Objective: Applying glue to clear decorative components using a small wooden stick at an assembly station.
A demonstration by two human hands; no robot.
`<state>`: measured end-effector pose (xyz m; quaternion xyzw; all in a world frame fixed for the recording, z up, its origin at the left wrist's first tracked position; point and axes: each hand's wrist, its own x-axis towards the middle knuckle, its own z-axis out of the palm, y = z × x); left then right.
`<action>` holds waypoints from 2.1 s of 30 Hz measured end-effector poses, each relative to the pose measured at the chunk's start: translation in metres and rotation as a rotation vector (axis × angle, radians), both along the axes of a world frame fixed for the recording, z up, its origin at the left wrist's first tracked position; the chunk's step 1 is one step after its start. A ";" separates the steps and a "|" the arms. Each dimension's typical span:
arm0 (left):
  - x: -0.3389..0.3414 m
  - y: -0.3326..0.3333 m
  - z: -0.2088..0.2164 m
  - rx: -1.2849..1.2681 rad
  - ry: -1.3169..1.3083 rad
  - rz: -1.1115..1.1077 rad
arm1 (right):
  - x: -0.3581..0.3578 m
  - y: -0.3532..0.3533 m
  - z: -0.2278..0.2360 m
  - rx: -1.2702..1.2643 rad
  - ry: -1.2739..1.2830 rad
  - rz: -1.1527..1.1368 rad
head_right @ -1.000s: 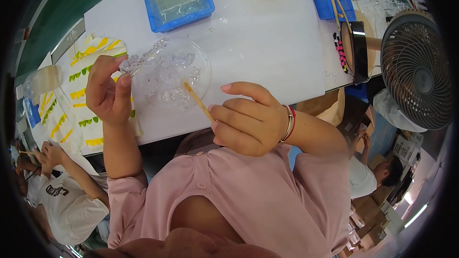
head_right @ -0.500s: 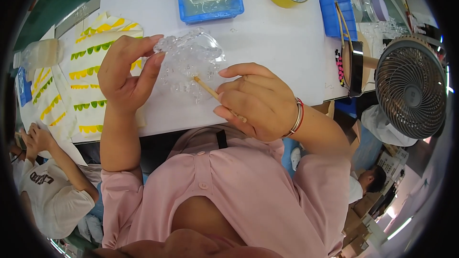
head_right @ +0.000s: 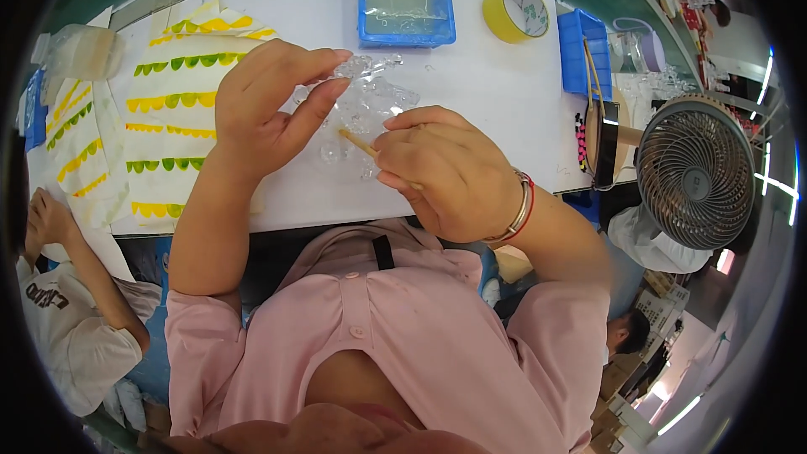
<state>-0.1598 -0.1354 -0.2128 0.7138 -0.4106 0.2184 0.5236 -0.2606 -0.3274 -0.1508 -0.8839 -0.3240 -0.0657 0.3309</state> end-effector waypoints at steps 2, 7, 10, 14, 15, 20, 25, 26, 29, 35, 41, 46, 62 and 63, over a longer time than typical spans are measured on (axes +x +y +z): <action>0.001 0.000 -0.001 0.000 0.012 -0.002 | 0.003 0.005 0.000 -0.008 -0.023 0.011; 0.002 0.000 -0.003 -0.031 0.019 -0.017 | 0.008 0.012 0.005 -0.009 -0.020 -0.045; 0.003 0.001 -0.002 -0.010 0.030 -0.017 | 0.013 0.019 0.003 -0.021 -0.055 -0.067; 0.001 0.002 -0.004 -0.010 0.045 -0.005 | 0.007 0.023 0.007 -0.052 -0.084 -0.068; 0.001 0.002 -0.004 0.000 0.042 -0.001 | 0.006 0.021 0.010 -0.089 -0.094 -0.072; 0.001 0.001 -0.005 -0.018 0.034 -0.005 | -0.007 0.027 0.008 -0.197 -0.146 0.050; 0.003 0.003 -0.001 -0.012 0.038 -0.042 | -0.012 0.038 -0.014 -0.372 -0.505 0.132; 0.002 0.002 -0.002 -0.013 0.038 -0.042 | -0.010 0.038 -0.016 -0.376 -0.547 0.122; 0.001 0.002 -0.005 -0.025 0.099 -0.026 | -0.006 0.037 -0.009 -0.316 -0.399 0.088; 0.002 0.003 -0.001 -0.018 0.111 -0.081 | 0.006 0.027 0.004 -0.153 -0.221 -0.002; 0.000 0.002 0.002 -0.070 0.202 -0.085 | 0.016 0.028 -0.004 -0.125 -0.277 -0.015; 0.001 0.004 0.000 -0.056 0.195 -0.110 | 0.027 0.027 -0.004 -0.172 -0.337 -0.002; 0.002 0.000 0.000 0.047 -0.072 -0.023 | 0.026 0.005 0.008 -0.216 -0.250 -0.020; 0.003 0.000 0.000 0.052 -0.070 -0.021 | 0.023 0.003 0.008 -0.247 -0.257 -0.007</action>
